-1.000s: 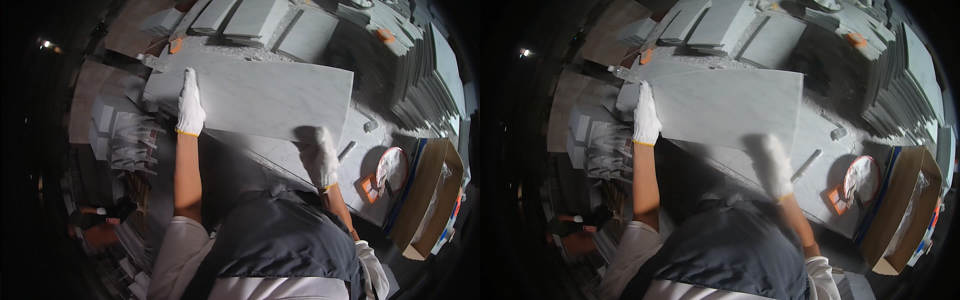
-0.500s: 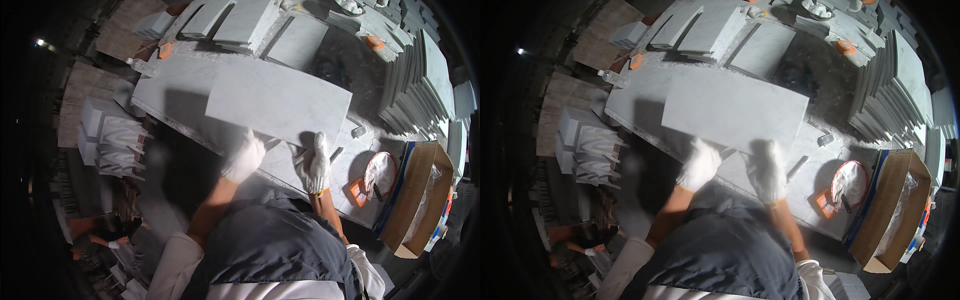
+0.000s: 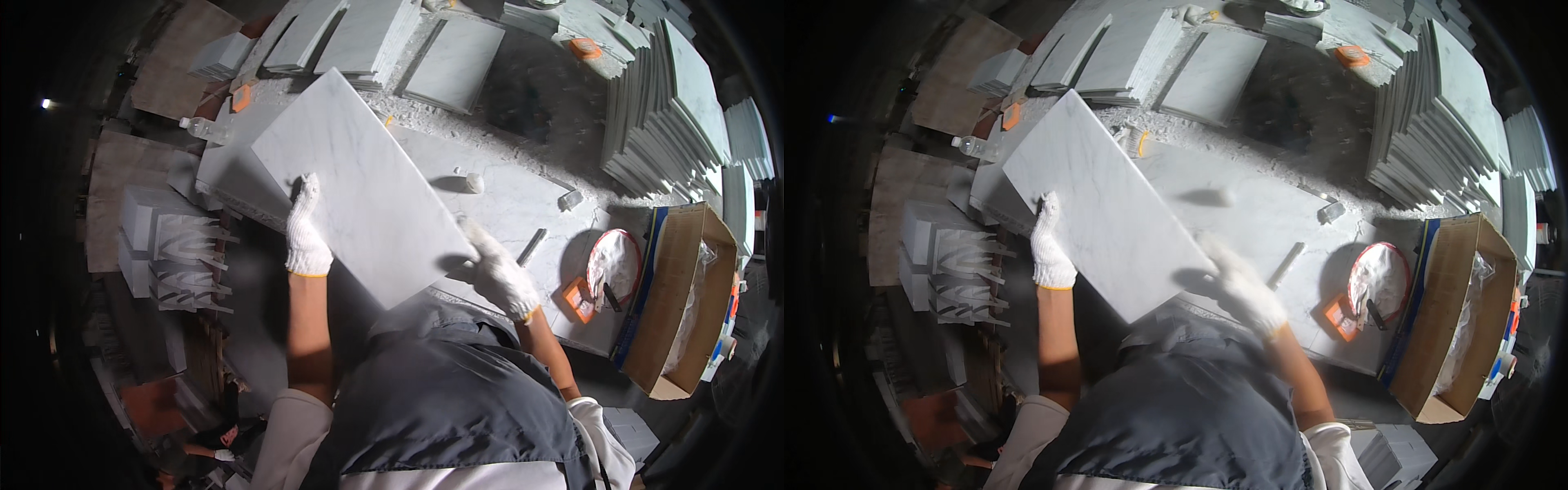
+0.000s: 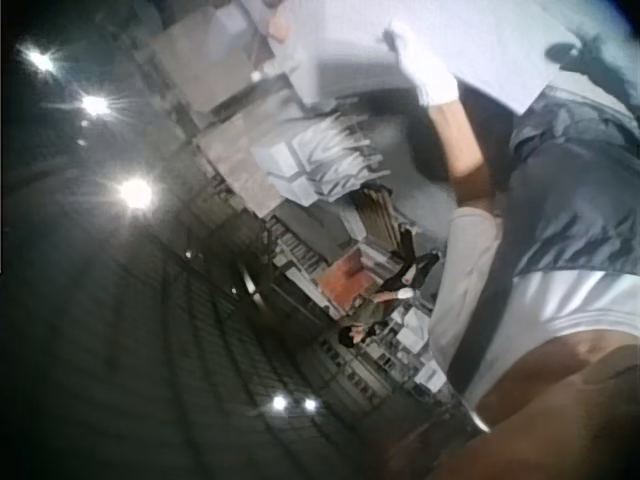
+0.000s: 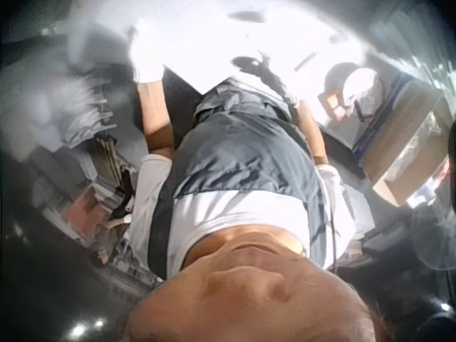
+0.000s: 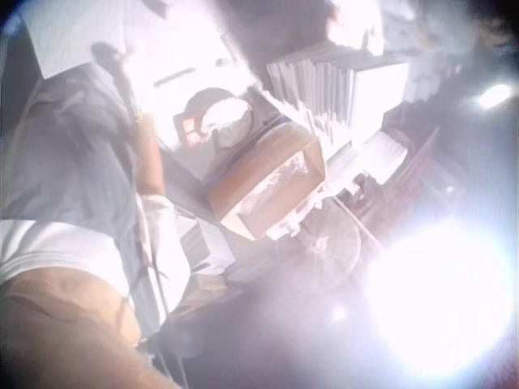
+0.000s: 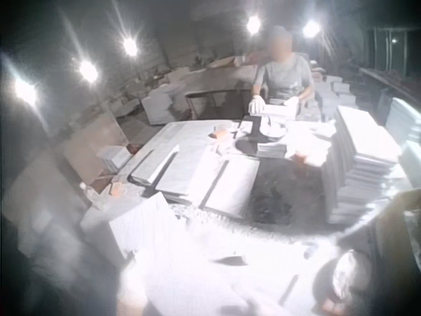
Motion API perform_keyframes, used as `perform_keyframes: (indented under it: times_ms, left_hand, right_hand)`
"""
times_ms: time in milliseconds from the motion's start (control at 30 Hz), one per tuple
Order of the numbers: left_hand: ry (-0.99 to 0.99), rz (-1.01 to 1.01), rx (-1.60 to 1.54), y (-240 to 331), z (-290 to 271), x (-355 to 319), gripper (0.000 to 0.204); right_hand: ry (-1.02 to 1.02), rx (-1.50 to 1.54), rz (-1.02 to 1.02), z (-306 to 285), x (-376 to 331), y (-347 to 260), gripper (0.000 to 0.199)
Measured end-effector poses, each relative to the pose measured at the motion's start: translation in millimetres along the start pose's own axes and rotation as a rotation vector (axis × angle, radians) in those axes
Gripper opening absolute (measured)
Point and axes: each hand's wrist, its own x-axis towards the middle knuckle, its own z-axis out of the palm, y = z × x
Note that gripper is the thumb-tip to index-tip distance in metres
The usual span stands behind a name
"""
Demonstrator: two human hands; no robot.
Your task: The person picks up a white rectangular tile, places it on a workbench, and uses a marker to draw a line on its surface. They then wipe the tile with a cloth, pick up a stack of similar tiles, and place them on the workbench.
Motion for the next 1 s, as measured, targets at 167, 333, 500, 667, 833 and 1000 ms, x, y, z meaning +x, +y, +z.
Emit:
perform_keyframes:
  times_ms: [167,333,500,667,833,1000]
  left_hand:
    - [-0.077,0.005,0.248,-17.0,-26.3,5.7,0.038]
    - [-0.186,-0.043,0.305,-27.2,-40.5,0.2,0.03]
    - [-0.293,-0.106,0.457,-35.6,-42.1,-9.6,0.028]
    - [-0.279,-0.063,0.484,-43.3,-41.0,-9.5,0.027]
    - [-0.311,-0.143,0.38,-45.7,-51.3,-4.1,0.026]
    - [-0.23,-0.147,0.326,-62.3,-59.6,6.0,0.019]
  right_hand:
    - [-0.085,-0.396,-0.06,6.1,12.0,15.9,0.04]
    - [0.095,-0.325,0.027,8.7,4.2,37.0,0.027]
    - [0.082,-0.302,-0.029,4.1,-7.6,47.5,0.03]
    - [0.076,-0.369,-0.06,-2.8,-8.6,50.7,0.031]
    - [0.087,-0.379,-0.062,-5.0,-8.8,51.9,0.031]
    - [0.102,-0.418,-0.09,-5.4,-9.0,54.9,0.032]
